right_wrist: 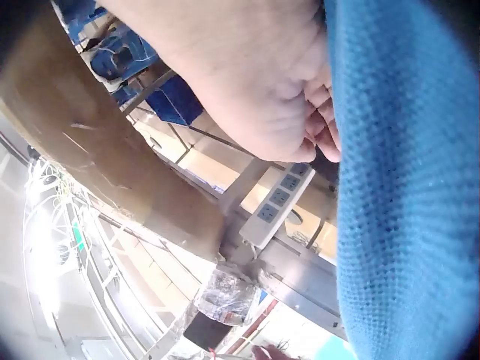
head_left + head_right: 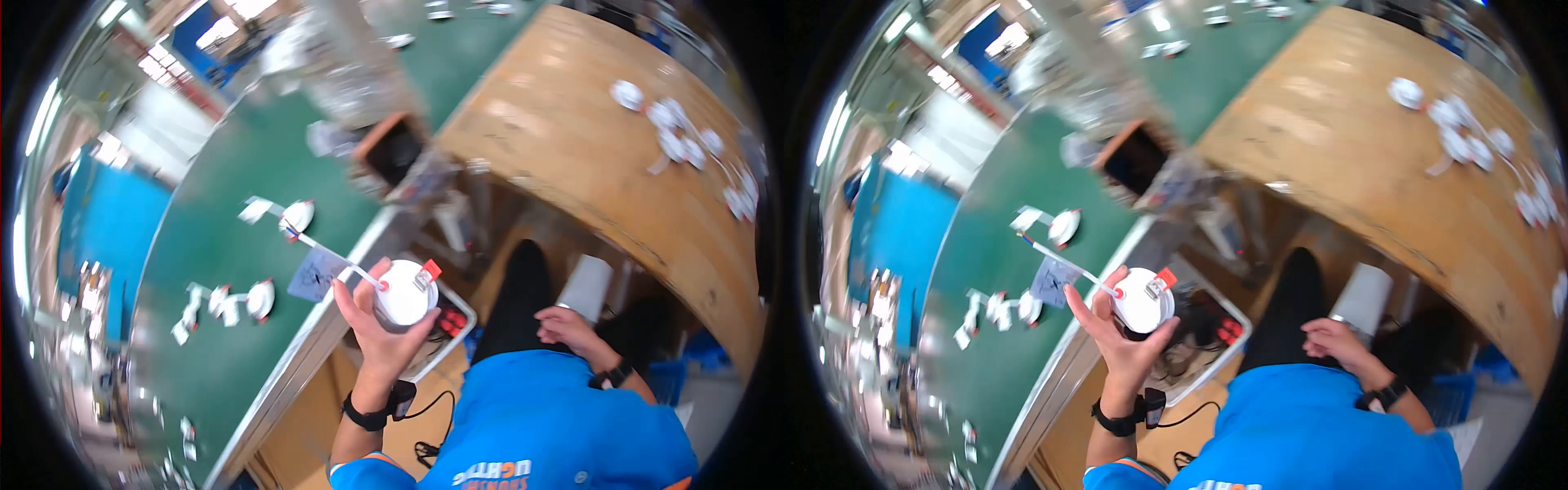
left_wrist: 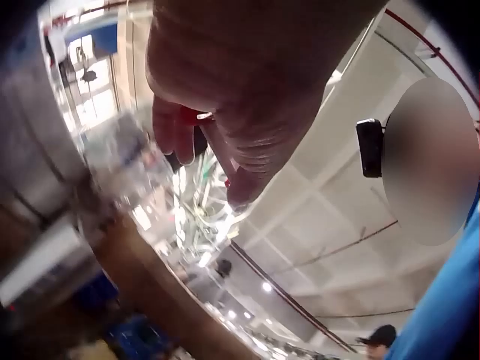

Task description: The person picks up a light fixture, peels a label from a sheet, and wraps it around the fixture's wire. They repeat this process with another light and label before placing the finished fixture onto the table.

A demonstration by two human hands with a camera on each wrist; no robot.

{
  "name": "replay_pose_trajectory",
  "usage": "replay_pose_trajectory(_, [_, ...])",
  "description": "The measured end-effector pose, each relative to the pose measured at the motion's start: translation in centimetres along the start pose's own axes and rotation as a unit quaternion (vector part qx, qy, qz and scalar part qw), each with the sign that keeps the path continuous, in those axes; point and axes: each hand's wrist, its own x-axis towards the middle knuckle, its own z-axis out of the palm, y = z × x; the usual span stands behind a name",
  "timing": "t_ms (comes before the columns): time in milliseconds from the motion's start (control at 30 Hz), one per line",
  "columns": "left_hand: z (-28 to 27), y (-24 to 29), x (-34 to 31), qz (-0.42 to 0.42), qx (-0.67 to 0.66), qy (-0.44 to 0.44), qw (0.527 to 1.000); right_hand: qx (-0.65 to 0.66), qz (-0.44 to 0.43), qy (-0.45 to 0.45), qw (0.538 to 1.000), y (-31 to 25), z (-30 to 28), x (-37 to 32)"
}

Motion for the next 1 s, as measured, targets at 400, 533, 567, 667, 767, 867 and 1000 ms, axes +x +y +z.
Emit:
replay_pose_trajectory(400, [18.5,4.6,2.5,0.039,-0.171,-0.168,0.970,0.056,-0.014,0.068,0.996,1.9,-4.8,-3.9])
replay_pose_trajectory(533, [20.2,4.0,2.6,0.067,-0.158,-0.181,0.968,0.066,-0.014,0.084,0.994,2.0,-5.4,-4.3])
replay_pose_trajectory(567, [20.4,3.8,2.7,0.070,-0.148,-0.183,0.969,0.067,-0.016,0.086,0.994,1.9,-5.6,-4.3])
replay_pose_trajectory(667, [20.4,3.4,2.9,0.073,-0.125,-0.187,0.972,0.059,-0.016,0.090,0.994,1.9,-5.9,-4.1])
replay_pose_trajectory(767, [20.3,3.1,3.1,0.069,-0.128,-0.190,0.971,0.044,-0.012,0.082,0.996,2.0,-5.9,-3.5])
replay_pose_trajectory(867, [20.0,2.7,3.2,0.069,-0.125,-0.201,0.969,0.038,0.002,0.079,0.996,2.0,-5.8,-3.2])
replay_pose_trajectory(1000, [19.7,2.7,3.2,0.072,-0.111,-0.205,0.970,0.037,0.003,0.075,0.997,1.7,-5.7,-3.1])
